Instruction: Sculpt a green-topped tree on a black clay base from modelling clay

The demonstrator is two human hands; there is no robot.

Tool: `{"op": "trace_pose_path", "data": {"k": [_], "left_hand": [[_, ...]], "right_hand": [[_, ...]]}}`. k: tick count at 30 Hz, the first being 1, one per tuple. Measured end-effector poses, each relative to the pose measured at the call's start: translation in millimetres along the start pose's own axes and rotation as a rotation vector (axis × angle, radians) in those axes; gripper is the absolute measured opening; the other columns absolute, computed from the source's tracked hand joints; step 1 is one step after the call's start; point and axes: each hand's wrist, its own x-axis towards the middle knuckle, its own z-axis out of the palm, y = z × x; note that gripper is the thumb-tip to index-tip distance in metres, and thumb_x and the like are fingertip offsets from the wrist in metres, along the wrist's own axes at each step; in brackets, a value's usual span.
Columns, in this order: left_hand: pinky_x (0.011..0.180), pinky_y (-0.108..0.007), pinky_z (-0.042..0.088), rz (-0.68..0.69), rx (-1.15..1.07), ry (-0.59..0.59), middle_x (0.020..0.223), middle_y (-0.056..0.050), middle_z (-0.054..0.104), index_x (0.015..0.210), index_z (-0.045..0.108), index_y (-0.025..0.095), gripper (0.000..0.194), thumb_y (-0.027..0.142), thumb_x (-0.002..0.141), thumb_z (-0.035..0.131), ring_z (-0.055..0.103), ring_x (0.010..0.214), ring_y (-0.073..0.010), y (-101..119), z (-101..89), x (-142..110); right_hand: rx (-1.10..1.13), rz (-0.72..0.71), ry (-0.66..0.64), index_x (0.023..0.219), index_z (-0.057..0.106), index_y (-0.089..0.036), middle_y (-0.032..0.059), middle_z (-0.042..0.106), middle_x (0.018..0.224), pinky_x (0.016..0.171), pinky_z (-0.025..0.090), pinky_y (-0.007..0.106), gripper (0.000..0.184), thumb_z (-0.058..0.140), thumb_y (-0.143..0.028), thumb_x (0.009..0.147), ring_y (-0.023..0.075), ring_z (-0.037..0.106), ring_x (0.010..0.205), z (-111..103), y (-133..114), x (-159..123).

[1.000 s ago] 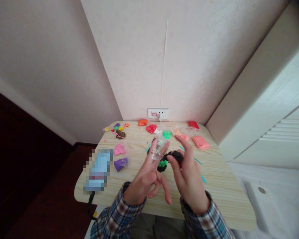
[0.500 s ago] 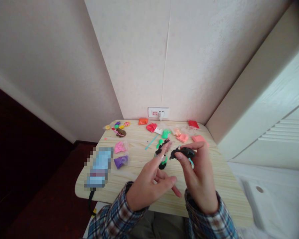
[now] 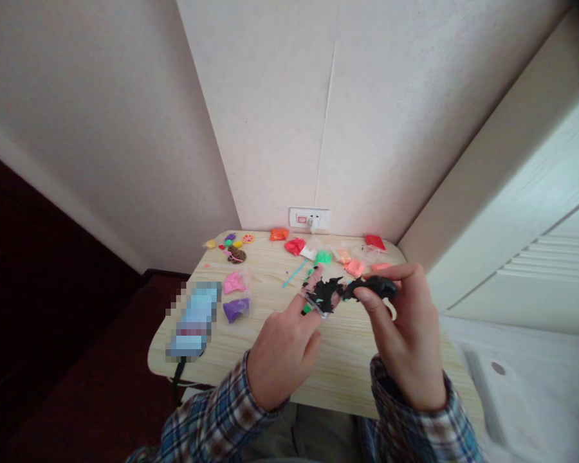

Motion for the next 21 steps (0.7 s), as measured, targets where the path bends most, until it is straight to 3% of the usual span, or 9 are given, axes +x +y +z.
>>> {"op": "trace_pose_path", "data": {"k": [3, 5, 10, 15, 18, 21], "left_hand": [[0.074, -0.036, 0.055, 0.076, 0.22, -0.011, 0.127, -0.015, 0.056, 0.079, 0.065, 0.015, 0.024, 0.004, 0.078, 0.044, 0.066, 0.083, -0.0218, -2, -2.8, 0], [0.072, -0.035, 0.056, 0.109, 0.278, 0.012, 0.129, -0.016, 0.055, 0.078, 0.064, 0.015, 0.021, 0.008, 0.08, 0.045, 0.067, 0.078, -0.0203, -2, -3.3, -1], [0.078, -0.034, 0.056, 0.191, 0.178, 0.093, 0.128, -0.018, 0.056, 0.105, 0.063, 0.013, 0.025, 0.02, 0.086, 0.049, 0.066, 0.093, -0.0223, -1, -6.5, -4], [0.048, -0.019, 0.051, 0.034, -0.127, 0.032, 0.118, -0.016, 0.061, 0.099, 0.065, 0.012, 0.022, 0.022, 0.085, 0.051, 0.064, 0.065, -0.0117, 2, -11.7, -6], [0.041, -0.015, 0.045, -0.117, -0.402, -0.019, 0.085, -0.008, 0.068, 0.113, 0.06, 0.013, 0.03, 0.022, 0.086, 0.05, 0.063, 0.055, -0.0106, 2, -13.1, -6], [0.034, -0.012, 0.037, -0.268, -0.652, -0.092, 0.06, -0.001, 0.062, 0.113, 0.061, 0.014, 0.03, 0.028, 0.089, 0.049, 0.063, 0.047, -0.0105, 1, -12.4, -6]], "right_hand": [[-0.165, -0.08, -0.143, 0.081, 0.046, -0.023, -0.0007, 0.057, 0.069, 0.057, 0.041, 0.029, 0.011, 0.054, -0.025, 0.087, 0.0161, 0.052, 0.062, 3, -4, -6], [-0.209, -0.072, -0.139, 0.078, 0.045, -0.023, -0.0008, 0.057, 0.069, 0.057, 0.041, 0.029, 0.013, 0.054, -0.025, 0.087, 0.016, 0.051, 0.062, 5, -7, -11], [-0.207, -0.066, -0.056, 0.082, 0.052, -0.023, -0.0037, 0.057, 0.065, 0.057, 0.039, 0.027, 0.014, 0.059, -0.033, 0.085, 0.0134, 0.048, 0.057, 0, -12, -14], [-0.189, -0.129, -0.041, 0.09, 0.059, -0.023, -0.0029, 0.06, 0.073, 0.064, 0.041, 0.028, 0.009, 0.058, -0.031, 0.087, 0.0133, 0.051, 0.065, -6, -14, -8], [-0.144, -0.152, -0.026, 0.097, 0.062, -0.021, 0.0032, 0.061, 0.095, 0.079, 0.044, 0.031, 0.012, 0.057, -0.026, 0.087, 0.0171, 0.056, 0.09, -6, -13, -7], [-0.101, -0.17, -0.059, 0.107, 0.062, -0.02, 0.0067, 0.06, 0.108, 0.089, 0.044, 0.032, 0.021, 0.055, -0.023, 0.088, 0.0192, 0.055, 0.104, -5, -13, -8]]}}
